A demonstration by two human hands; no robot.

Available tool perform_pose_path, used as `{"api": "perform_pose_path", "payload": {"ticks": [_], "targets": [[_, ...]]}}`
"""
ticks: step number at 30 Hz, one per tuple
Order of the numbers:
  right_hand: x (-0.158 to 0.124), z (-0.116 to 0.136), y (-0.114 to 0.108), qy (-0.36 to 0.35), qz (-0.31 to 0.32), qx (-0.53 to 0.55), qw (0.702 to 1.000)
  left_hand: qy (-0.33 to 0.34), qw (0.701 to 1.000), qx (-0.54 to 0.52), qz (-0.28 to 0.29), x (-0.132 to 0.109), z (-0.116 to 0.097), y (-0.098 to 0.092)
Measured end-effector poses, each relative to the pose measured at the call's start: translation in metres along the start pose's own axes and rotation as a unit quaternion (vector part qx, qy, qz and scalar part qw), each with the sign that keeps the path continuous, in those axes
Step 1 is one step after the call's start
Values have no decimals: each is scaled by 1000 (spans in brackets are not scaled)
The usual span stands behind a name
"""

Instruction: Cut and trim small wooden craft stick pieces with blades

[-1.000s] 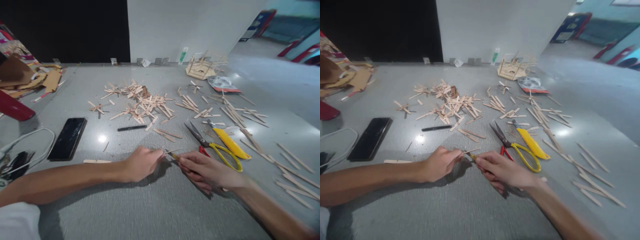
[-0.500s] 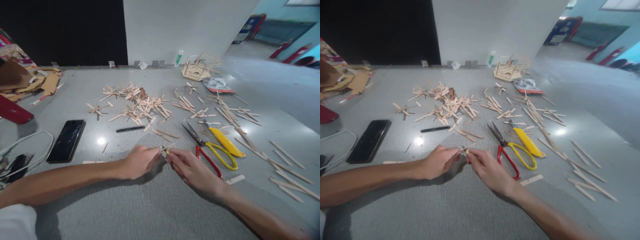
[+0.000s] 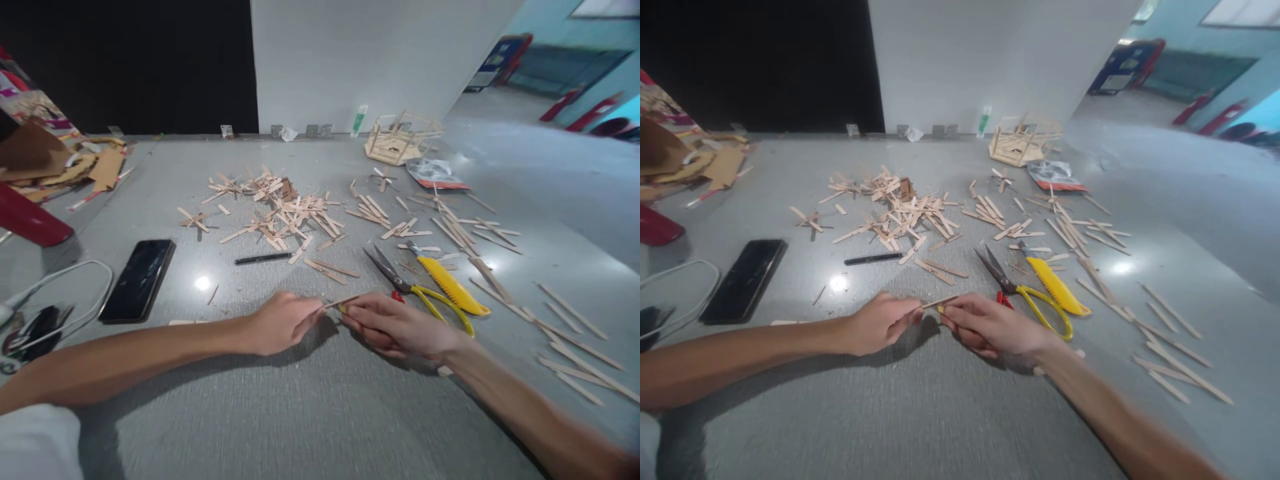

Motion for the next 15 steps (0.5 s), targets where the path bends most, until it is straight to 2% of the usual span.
{"api": "perform_pose_path", "payload": {"ticks": [2, 4, 8, 9, 11, 12, 13, 15], "targets": [[0, -1, 4, 6, 10, -7, 1000, 5, 1000, -1, 1, 0, -1, 1], [2, -4, 12, -7, -15, -19, 1000, -5, 1000, 16, -18, 0, 2, -1], [2, 1, 16, -78, -166, -64, 981, -29, 998, 37, -41, -2, 7, -4], [1, 5, 14, -91, -183, -75, 976, -28, 998, 27, -42, -2, 7, -5], [2, 12, 11, -98, -137, -102, 980, -7, 999, -6, -38, -3, 2, -7], [3, 15, 9, -96, -91, -124, 983, 12, 999, -22, -29, -3, -3, -6], [4, 15, 10, -81, -14, -153, 985, 34, 999, -35, -16, -2, -7, -5], [2, 16, -3, -62, 45, -175, 982, 64, 997, -46, 11, -2, -14, -1]]}}
Point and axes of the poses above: each hand's wrist, its own x-axis towards the middle knuckle, its own y-axis out of the palm, z = x × y, the point moved 9 cm from there along x, towards the middle knuckle, and after that the axes turned 1 degree about -z, right-handed, at the moved point
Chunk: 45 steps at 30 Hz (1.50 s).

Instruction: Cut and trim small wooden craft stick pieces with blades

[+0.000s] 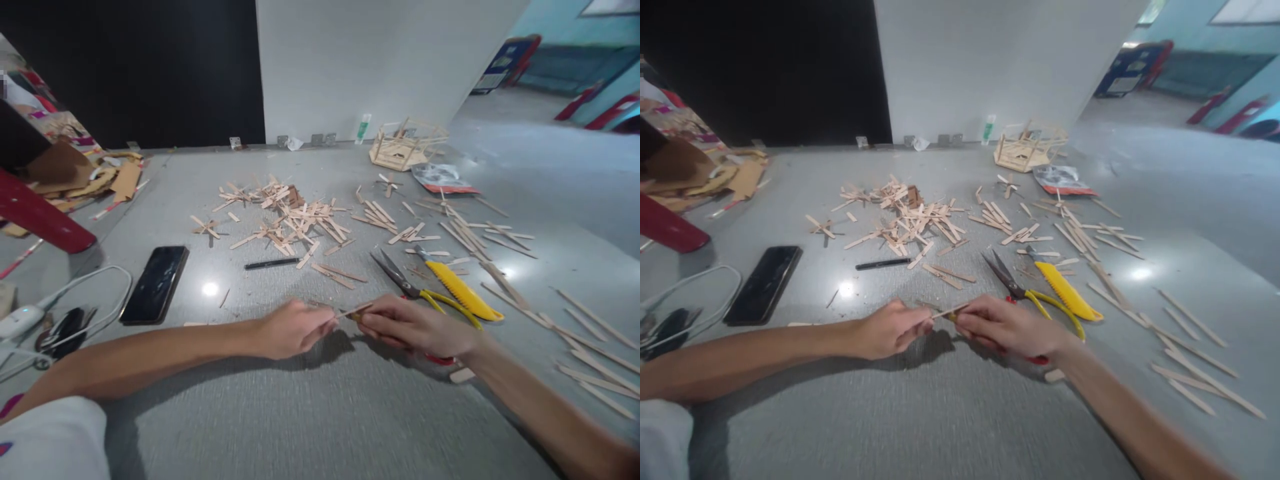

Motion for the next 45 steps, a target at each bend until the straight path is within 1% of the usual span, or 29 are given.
{"api": "perform_pose_path", "payload": {"ticks": [1, 2, 4, 6, 7, 9, 10, 11, 12, 13, 16, 17, 19, 21, 23, 27, 30, 33, 36, 38, 40, 42, 45], "targets": [[-1, -2, -4, 6, 12, 9, 1000, 4, 1000, 1, 5, 0, -1, 1], [-1, -3, -7, 12, 4, 25, 1000, 1, 1000, 3, 2, 0, 0, 1], [2, -6, -1, 21, -30, 59, 998, -23, 999, 7, -24, 0, 6, -2], [6, -8, 14, 23, -88, 81, 993, -52, 997, 15, -52, -2, 12, -5], [8, -9, 20, 24, -133, 89, 987, -64, 996, 18, -62, -2, 14, -7], [4, -8, 21, 11, -256, 93, 962, -78, 994, 22, -79, -3, 15, -10], [0, -5, 21, 0, -298, 87, 951, -83, 993, 19, -86, -2, 15, -11], [-2, -1, 21, -10, -317, 85, 945, -89, 991, 13, -95, -2, 15, -13], [-2, 4, 22, -21, -311, 91, 946, -98, 990, 4, -103, -2, 15, -15], [-1, 9, 24, -26, -287, 110, 951, -107, 988, -8, -112, -1, 16, -18], [-4, 18, 30, -19, -192, 195, 962, -132, 980, -70, -132, 0, 20, -22], [-7, 20, 31, -18, -171, 208, 963, -139, 977, -93, -135, 0, 21, -23], [-13, 20, 34, -15, -148, 207, 967, -145, 972, -128, -136, 0, 23, -22], [-19, 16, 38, -10, -138, 196, 971, -136, 972, -142, -131, 0, 21, -22], [-23, 9, 42, 5, -134, 188, 973, -125, 974, -141, -123, 0, 18, -21], [-24, -1, 45, 28, -120, 185, 975, -128, 977, -126, -114, -1, 17, -19], [-23, -3, 41, 30, -125, 187, 974, -131, 977, -125, -117, -1, 18, -20], [-24, -9, 35, 38, -145, 202, 968, -126, 979, -106, -119, -1, 19, -20], [-24, -12, 33, 37, -147, 238, 959, -104, 985, -27, -134, -3, 17, -21], [-22, -8, 36, 25, -127, 252, 959, -80, 985, 49, -143, -5, 13, -20], [-19, -7, 39, 27, -112, 243, 963, -57, 982, 110, -145, -6, 8, -17], [-19, -8, 34, 36, -135, 209, 968, -43, 979, 136, -149, -6, 4, -15], [-21, -5, 14, 10, -207, 150, 967, -61, 976, 135, -161, -7, 4, -17]]}}
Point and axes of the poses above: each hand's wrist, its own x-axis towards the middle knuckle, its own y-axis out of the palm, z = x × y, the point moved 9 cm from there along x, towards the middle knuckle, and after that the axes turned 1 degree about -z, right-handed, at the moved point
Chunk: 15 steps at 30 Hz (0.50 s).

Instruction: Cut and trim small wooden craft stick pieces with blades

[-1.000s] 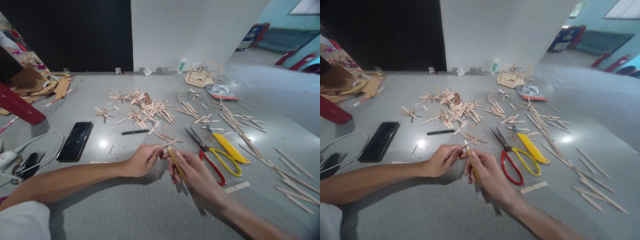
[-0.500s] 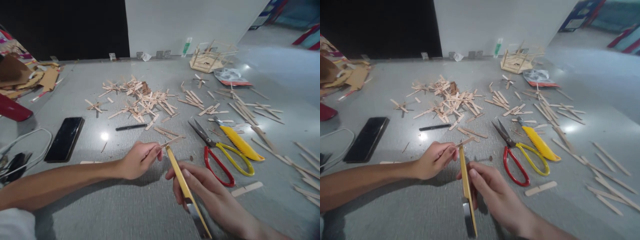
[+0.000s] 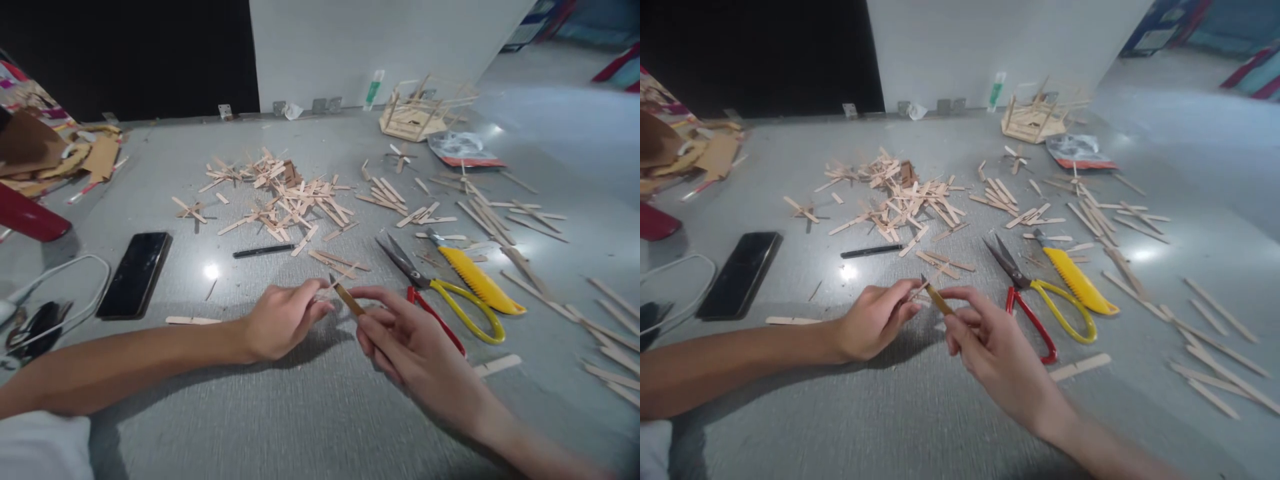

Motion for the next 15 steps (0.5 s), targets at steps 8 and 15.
{"api": "perform_pose_path", "payload": {"ticks": [8, 15], "targets": [[5, 5, -24, -105, -92, -143, 980, -2, 1000, 3, -14, -1, 3, -2], [17, 14, -35, -70, 3, -212, 975, 53, 994, 98, 10, -10, 4, 11]]}}
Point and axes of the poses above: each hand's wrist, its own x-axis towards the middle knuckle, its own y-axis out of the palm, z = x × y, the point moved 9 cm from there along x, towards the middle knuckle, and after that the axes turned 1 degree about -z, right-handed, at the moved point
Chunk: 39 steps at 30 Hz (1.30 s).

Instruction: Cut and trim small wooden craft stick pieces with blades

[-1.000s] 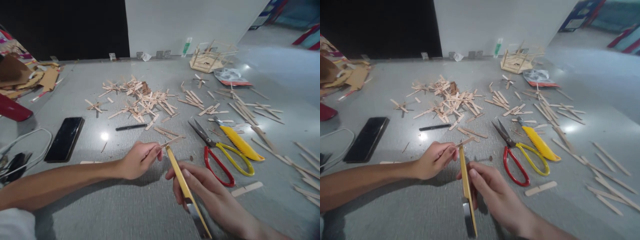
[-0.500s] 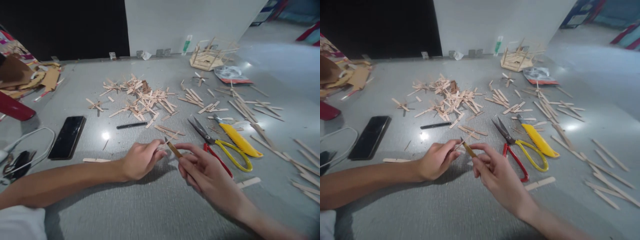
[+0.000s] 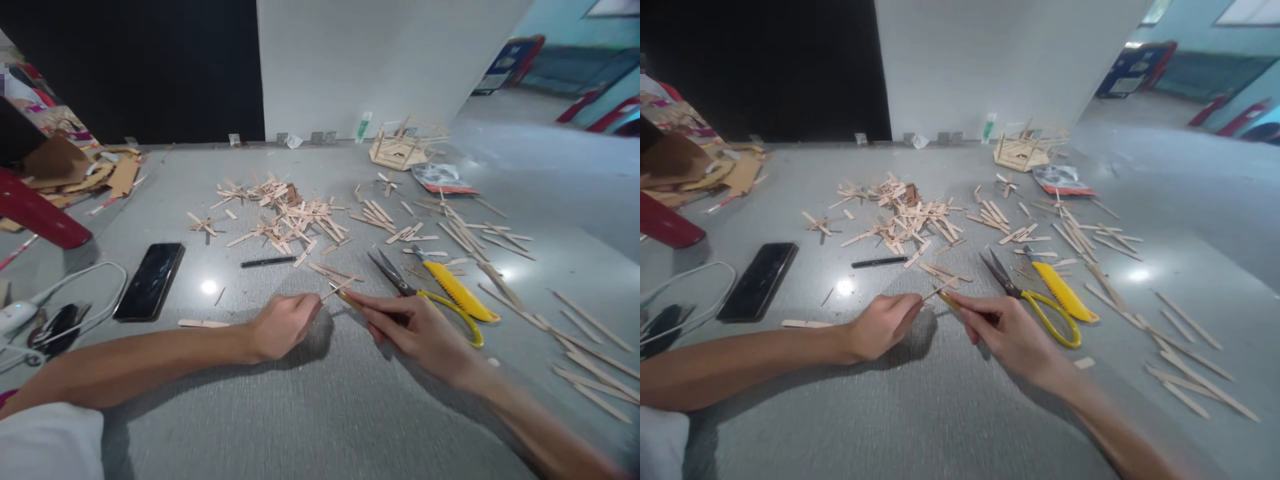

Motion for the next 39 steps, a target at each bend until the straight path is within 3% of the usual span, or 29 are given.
{"api": "perform_pose_path", "payload": {"ticks": [3, 5, 8, 10, 13, 19, 21, 23, 26, 28, 30, 35, 37, 39], "targets": [[2, -8, 0, 60, 132, 30, 989, 36, 998, 45, 28, -3, -1, 11], [3, -12, 4, 76, 133, 57, 987, 23, 998, 41, 38, -2, 2, 15], [3, -9, 21, 58, 23, 77, 995, -35, 999, 5, 38, 1, 9, 13], [-2, -7, 29, 44, -96, 87, 991, -68, 997, -21, 37, 2, 13, 11], [-6, -3, 37, 21, -138, 80, 987, -100, 993, -44, 33, 2, 16, 8], [14, -19, 24, 88, 62, 176, 979, -108, 992, -38, 49, 4, 21, 12], [15, -19, 25, 93, 77, 188, 975, -111, 992, -41, 48, 6, 22, 12], [13, -14, 30, 69, 26, 158, 985, -118, 991, -59, 34, 7, 23, 11], [2, -3, 36, 24, -108, 58, 992, -119, 989, -85, 18, 9, 24, 9], [-2, 0, 41, 16, -128, 26, 991, -113, 989, -95, 20, 9, 24, 8], [1, -1, 39, 21, -86, 28, 996, -106, 989, -100, 19, 9, 24, 7], [15, -12, 19, 68, 95, 102, 988, -73, 992, -91, 38, 10, 19, 10], [17, -13, 20, 75, 98, 116, 985, -83, 992, -88, 33, 10, 20, 10], [16, -11, 26, 61, 39, 107, 992, -107, 990, -89, 17, 10, 25, 9]]}}
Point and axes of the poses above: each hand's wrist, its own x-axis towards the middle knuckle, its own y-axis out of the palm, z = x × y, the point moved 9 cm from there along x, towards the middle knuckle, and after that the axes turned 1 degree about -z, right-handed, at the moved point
